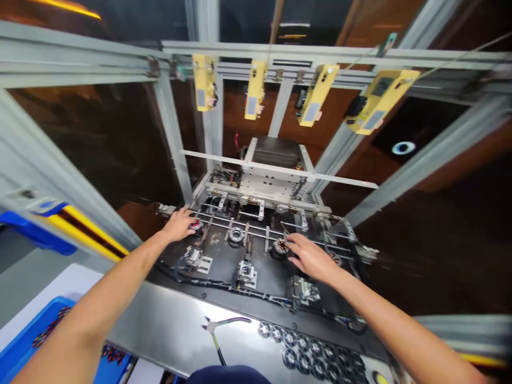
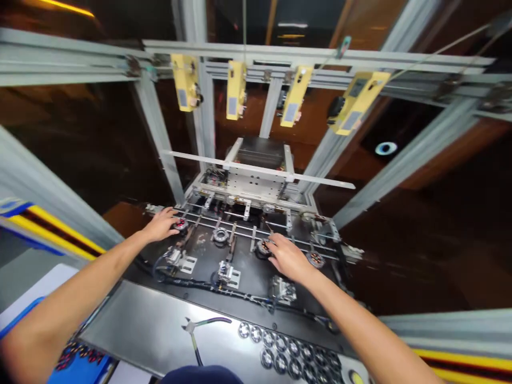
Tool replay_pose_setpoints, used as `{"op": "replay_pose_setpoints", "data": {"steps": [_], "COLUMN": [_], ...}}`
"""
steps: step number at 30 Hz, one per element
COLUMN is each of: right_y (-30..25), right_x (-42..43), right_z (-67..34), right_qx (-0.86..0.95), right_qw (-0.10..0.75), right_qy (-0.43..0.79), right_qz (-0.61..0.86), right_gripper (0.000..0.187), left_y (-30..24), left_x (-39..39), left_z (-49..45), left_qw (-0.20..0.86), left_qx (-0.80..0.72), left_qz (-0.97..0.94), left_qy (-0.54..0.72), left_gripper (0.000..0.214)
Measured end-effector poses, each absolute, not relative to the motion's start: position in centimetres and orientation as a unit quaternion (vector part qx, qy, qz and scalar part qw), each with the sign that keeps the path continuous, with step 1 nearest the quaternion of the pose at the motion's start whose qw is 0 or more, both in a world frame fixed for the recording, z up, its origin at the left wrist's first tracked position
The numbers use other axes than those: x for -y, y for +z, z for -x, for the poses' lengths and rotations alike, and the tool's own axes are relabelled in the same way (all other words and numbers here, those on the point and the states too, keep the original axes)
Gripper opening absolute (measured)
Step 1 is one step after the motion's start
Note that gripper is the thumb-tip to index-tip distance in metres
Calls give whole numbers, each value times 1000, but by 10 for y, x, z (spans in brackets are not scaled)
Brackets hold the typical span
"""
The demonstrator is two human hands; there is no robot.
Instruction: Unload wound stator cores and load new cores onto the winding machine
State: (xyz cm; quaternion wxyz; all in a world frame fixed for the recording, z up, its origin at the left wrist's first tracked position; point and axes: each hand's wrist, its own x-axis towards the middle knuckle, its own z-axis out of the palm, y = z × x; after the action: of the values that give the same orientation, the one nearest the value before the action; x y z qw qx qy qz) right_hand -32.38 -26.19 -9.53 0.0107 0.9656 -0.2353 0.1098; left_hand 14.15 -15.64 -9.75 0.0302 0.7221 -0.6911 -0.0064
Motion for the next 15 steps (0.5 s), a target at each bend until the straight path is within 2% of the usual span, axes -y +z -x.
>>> {"op": "replay_pose_setpoints", "data": {"steps": [4,10,15], "right_y": [-111,-125,-139], "right_x": [285,300,311], "right_z": [322,308,312], "right_qx": [277,314,303], "right_qw": [-75,-63,-98], "right_qy": [28,-13,0], "right_qz": [-958,-947,-948], "right_gripper": [48,38,31], "left_y": [-111,-122,-137], "left_x": [172,185,195], "left_z": [-161,-178,-183], "left_qw": [14,-14,-38], "left_qx": [710,729,719], "left_qz": [-704,-683,-691], "left_qy": [-15,-38,-73], "left_gripper": [29,40,47]}}
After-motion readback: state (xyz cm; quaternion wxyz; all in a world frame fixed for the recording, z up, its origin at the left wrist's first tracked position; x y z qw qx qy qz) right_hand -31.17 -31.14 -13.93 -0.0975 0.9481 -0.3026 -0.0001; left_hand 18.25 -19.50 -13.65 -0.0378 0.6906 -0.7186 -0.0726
